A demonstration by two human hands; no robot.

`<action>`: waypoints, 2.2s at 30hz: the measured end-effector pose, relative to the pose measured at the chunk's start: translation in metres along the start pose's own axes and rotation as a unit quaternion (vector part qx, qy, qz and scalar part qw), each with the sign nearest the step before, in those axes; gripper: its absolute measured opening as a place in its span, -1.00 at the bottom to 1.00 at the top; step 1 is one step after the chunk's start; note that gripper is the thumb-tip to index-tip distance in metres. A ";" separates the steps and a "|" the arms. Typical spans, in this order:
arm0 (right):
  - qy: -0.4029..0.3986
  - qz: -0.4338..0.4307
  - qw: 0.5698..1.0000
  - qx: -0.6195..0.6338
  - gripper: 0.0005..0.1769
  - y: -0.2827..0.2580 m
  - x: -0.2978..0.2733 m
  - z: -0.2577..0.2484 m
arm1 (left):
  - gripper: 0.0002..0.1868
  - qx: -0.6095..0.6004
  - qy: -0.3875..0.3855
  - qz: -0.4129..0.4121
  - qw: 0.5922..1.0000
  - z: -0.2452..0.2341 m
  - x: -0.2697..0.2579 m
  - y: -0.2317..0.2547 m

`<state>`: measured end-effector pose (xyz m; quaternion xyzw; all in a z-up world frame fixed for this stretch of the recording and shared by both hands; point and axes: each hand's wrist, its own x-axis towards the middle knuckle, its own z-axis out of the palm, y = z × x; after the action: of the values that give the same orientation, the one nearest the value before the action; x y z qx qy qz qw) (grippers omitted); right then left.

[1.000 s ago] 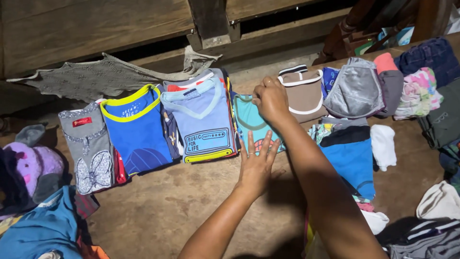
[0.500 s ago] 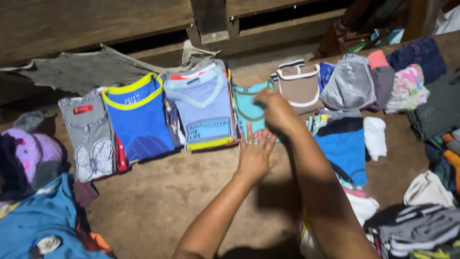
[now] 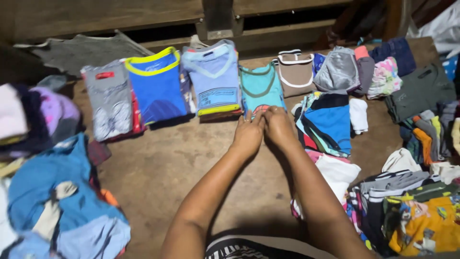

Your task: Folding various pieces of children's clothing on a wooden surface.

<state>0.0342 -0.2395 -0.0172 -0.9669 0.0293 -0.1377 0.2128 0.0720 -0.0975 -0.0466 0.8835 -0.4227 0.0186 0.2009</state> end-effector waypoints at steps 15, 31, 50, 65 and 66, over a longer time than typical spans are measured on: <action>-0.149 -0.306 0.923 0.176 -0.38 -0.335 -0.073 0.057 | -0.58 0.074 0.191 -0.232 0.951 -0.187 -0.332 -0.078; -0.129 -0.427 0.866 0.227 -0.53 -0.625 -0.104 0.149 | -0.61 0.062 0.377 -0.420 0.823 -0.285 -0.579 -0.162; -0.153 -0.323 0.880 0.313 -0.89 -0.620 -0.067 0.093 | -0.36 -0.228 0.496 -0.214 0.810 -0.365 -0.531 -0.177; 0.133 -0.063 0.947 0.286 -0.91 -0.324 -0.099 -0.061 | -0.78 -0.332 0.324 -0.199 0.863 -0.288 -0.346 -0.154; 0.176 -0.082 0.965 0.177 -0.88 -0.306 -0.108 -0.071 | -0.80 -0.343 0.321 -0.217 0.856 -0.280 -0.337 -0.153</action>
<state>-0.0895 0.0219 0.1453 -0.8735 -0.0376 -0.3256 0.3598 0.0093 0.3417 0.0906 0.7729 -0.1120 0.1111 0.6146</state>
